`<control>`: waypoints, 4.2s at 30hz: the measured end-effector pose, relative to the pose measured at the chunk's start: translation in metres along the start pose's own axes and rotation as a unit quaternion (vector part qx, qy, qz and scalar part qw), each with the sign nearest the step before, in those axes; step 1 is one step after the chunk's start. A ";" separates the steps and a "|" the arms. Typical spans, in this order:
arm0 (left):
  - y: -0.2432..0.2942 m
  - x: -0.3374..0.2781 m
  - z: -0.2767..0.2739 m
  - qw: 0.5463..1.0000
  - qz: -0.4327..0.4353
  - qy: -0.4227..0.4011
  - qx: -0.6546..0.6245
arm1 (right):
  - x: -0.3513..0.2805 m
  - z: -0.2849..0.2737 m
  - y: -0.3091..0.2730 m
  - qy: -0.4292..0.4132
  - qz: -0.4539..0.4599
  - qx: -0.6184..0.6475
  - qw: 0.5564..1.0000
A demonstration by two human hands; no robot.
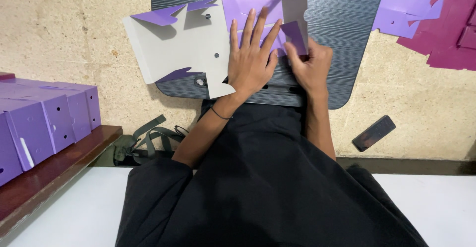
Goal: Folding flat cardboard cutouts into assembled purple boxes on a lap desk
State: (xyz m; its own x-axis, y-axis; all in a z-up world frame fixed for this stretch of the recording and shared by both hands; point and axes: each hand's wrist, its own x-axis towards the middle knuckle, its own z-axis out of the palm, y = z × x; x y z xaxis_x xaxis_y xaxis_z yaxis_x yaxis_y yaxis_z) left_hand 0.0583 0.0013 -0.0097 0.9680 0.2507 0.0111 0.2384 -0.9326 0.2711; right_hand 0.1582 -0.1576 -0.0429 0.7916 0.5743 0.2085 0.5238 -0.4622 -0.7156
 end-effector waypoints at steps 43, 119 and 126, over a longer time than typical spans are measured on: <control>0.000 0.000 0.004 1.000 0.000 0.011 0.000 | 0.000 0.000 0.003 -0.017 0.005 -0.005 1.000; -0.028 -0.012 0.018 0.812 -0.133 0.256 -0.508 | 0.005 -0.007 -0.001 0.119 -0.001 0.234 0.965; -0.027 -0.012 0.018 0.802 -0.139 0.248 -0.526 | 0.003 -0.005 0.004 0.118 -0.031 0.307 0.944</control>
State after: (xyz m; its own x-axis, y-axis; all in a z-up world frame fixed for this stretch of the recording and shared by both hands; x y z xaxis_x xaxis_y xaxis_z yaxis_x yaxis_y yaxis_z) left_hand 0.0417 0.0189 -0.0342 0.6772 0.7258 0.1206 -0.0114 -0.1535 0.9881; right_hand 0.1640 -0.1609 -0.0414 0.8520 0.3864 0.3533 0.3474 0.0875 -0.9336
